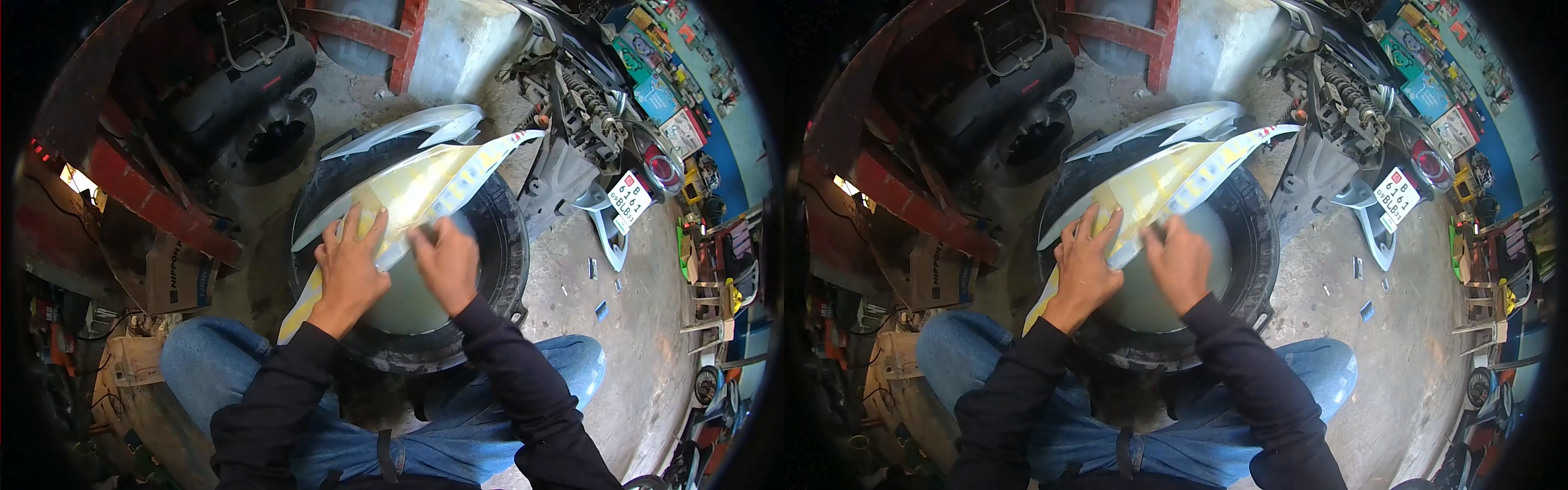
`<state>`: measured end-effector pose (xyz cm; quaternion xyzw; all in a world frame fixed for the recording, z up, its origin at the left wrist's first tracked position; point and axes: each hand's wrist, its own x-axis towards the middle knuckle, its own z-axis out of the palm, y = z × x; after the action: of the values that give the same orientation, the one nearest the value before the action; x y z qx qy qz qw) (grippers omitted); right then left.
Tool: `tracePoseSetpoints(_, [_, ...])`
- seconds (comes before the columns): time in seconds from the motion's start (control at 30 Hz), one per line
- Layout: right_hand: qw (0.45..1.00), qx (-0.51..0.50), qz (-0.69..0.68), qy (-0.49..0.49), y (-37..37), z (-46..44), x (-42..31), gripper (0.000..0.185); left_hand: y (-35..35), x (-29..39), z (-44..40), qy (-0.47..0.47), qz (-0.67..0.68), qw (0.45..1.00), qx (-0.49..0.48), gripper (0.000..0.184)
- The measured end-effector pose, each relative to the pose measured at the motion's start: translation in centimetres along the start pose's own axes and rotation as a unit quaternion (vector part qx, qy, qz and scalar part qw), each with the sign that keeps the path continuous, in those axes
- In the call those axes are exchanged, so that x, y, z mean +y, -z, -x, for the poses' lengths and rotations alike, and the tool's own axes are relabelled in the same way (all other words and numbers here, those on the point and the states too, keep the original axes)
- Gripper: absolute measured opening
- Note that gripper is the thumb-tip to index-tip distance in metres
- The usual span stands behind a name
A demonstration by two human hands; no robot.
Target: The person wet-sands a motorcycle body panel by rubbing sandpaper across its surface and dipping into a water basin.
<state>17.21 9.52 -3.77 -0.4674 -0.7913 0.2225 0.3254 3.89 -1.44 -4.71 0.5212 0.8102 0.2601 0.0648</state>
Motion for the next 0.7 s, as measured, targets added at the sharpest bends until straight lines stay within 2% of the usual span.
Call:
tracePoseSetpoints(0.07, [0.996, -0.020, 0.061, 0.060, 0.2, 0.9, -0.1, 0.034, 0.1, 0.2, 0.0, -0.001, -0.006, 1.000, -0.003, 0.086])
tracePoseSetpoints(0.1, [0.998, 0.018, 0.003, 0.055, -0.4, -0.1, 1.2, 0.032, 0.4, 0.4, -0.1, -0.003, -0.002, 1.000, -0.002, 0.086])
tracePoseSetpoints(0.13, [1.000, 0.012, -0.022, -0.015, 0.3, -1.4, 1.4, 0.031, 0.6, 0.5, 0.1, -0.001, 0.002, 1.000, -0.002, 0.086])
tracePoseSetpoints(0.2, [0.998, 0.020, -0.056, -0.009, 0.3, -1.0, 1.5, 0.029, 0.5, 0.6, 0.4, 0.000, -0.003, 1.000, -0.003, 0.086])
tracePoseSetpoints(0.33, [0.998, -0.043, 0.027, 0.033, 0.5, 0.8, -0.1, 0.028, 0.9, 0.7, 0.1, -0.014, -0.010, 1.000, -0.009, 0.088])
tracePoseSetpoints(0.4, [0.995, 0.011, -0.083, -0.052, 0.9, -1.8, 0.6, 0.031, 1.2, 1.3, 0.0, -0.018, -0.022, 1.000, -0.003, 0.088])
tracePoseSetpoints(0.47, [0.992, 0.024, -0.112, -0.051, 0.5, -0.7, 0.5, 0.033, 1.2, 1.5, -0.1, -0.027, -0.034, 0.999, 0.004, 0.089])
tracePoseSetpoints(0.53, [0.998, -0.016, -0.037, 0.043, 0.0, 2.1, -0.1, 0.031, 1.0, 1.3, 0.1, -0.032, -0.039, 0.999, 0.011, 0.089])
tracePoseSetpoints(0.6, [0.998, -0.029, -0.046, 0.024, 0.2, 0.6, 0.7, 0.031, 1.3, 1.4, -0.1, -0.029, -0.038, 0.999, 0.008, 0.089])
tracePoseSetpoints(0.67, [0.996, 0.036, -0.070, -0.035, 0.6, -1.1, 1.0, 0.032, 1.3, 1.3, 0.0, -0.019, -0.037, 0.999, 0.005, 0.088])
tracePoseSetpoints(0.7, [0.996, 0.035, -0.082, -0.030, -0.3, -0.3, 0.9, 0.032, 1.2, 1.1, 0.0, -0.019, -0.041, 0.999, 0.006, 0.090])
